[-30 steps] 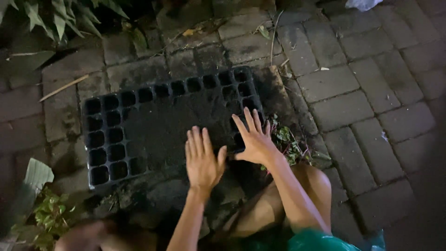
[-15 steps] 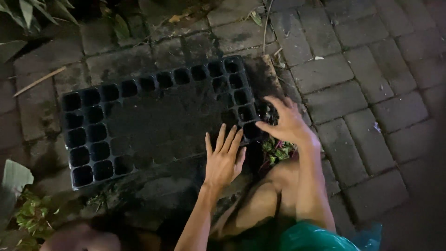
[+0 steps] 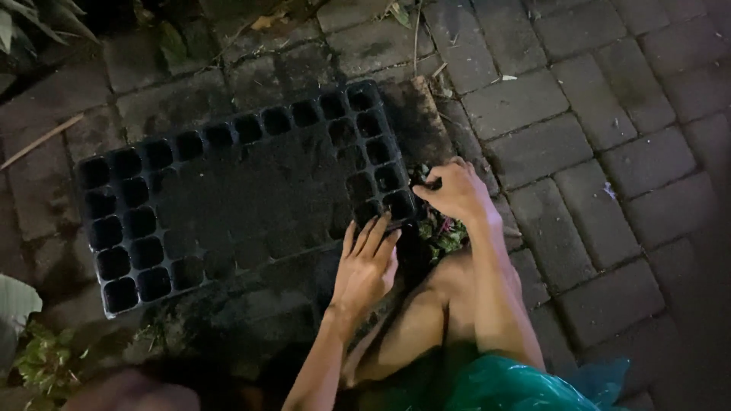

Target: Removing seedlings from a nursery tray, clearing the tray, and then replanting them into the cells with fresh soil.

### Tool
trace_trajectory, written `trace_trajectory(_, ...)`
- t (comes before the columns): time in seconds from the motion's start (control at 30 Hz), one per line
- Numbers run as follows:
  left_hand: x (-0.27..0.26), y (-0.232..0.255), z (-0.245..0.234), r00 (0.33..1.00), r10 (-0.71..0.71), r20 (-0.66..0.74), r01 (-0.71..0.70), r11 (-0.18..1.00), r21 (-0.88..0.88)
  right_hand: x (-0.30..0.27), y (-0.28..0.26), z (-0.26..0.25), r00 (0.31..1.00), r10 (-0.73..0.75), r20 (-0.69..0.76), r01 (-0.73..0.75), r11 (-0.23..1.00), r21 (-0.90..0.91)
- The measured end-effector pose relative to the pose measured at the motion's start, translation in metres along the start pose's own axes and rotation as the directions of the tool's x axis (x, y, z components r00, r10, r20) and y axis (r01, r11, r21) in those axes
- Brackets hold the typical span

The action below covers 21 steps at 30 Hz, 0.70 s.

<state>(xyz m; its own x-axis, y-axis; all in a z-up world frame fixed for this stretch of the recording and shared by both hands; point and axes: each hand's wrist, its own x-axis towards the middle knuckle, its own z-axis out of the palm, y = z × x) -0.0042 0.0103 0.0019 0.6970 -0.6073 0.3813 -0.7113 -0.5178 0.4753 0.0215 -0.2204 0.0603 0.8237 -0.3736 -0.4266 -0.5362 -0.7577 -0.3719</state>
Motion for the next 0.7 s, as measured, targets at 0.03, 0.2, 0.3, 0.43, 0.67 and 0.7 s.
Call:
trace_trajectory(0.03,-0.004,0.000,-0.006,0.999,0.041,-0.035,-0.042,0.999,-0.019,-0.001,-0.003,-0.001,1.000,0.011,0.006,-0.011,1.000,-0.011)
trace_trajectory(0.2,-0.044,-0.009,-0.043,0.994,0.079,-0.077,-0.084,0.994,-0.067,0.021,0.018,0.009,1.000,0.000,-0.022,-0.001,0.999,-0.033)
trace_trajectory(0.3,-0.075,-0.020,-0.066,0.999,-0.044,0.006,0.044,0.994,-0.095,0.021,0.023,0.024,0.985,0.091,-0.145,-0.112,0.984,-0.140)
trace_trajectory(0.43,-0.096,-0.030,-0.077,0.960,-0.245,-0.133,0.236,0.969,-0.077,0.034,0.028,0.044,0.970,0.067,-0.232,-0.103,0.984,-0.146)
trace_trajectory(0.67,-0.101,-0.026,-0.070,0.880,-0.434,-0.192,0.372,0.882,-0.288,0.023,0.031,0.042,0.940,-0.047,-0.337,0.020,0.996,-0.082)
trace_trajectory(0.7,-0.101,-0.025,-0.072,0.879,-0.434,-0.196,0.371,0.882,-0.290,0.011,0.019,0.033,0.940,-0.050,-0.338,0.022,0.996,-0.085)
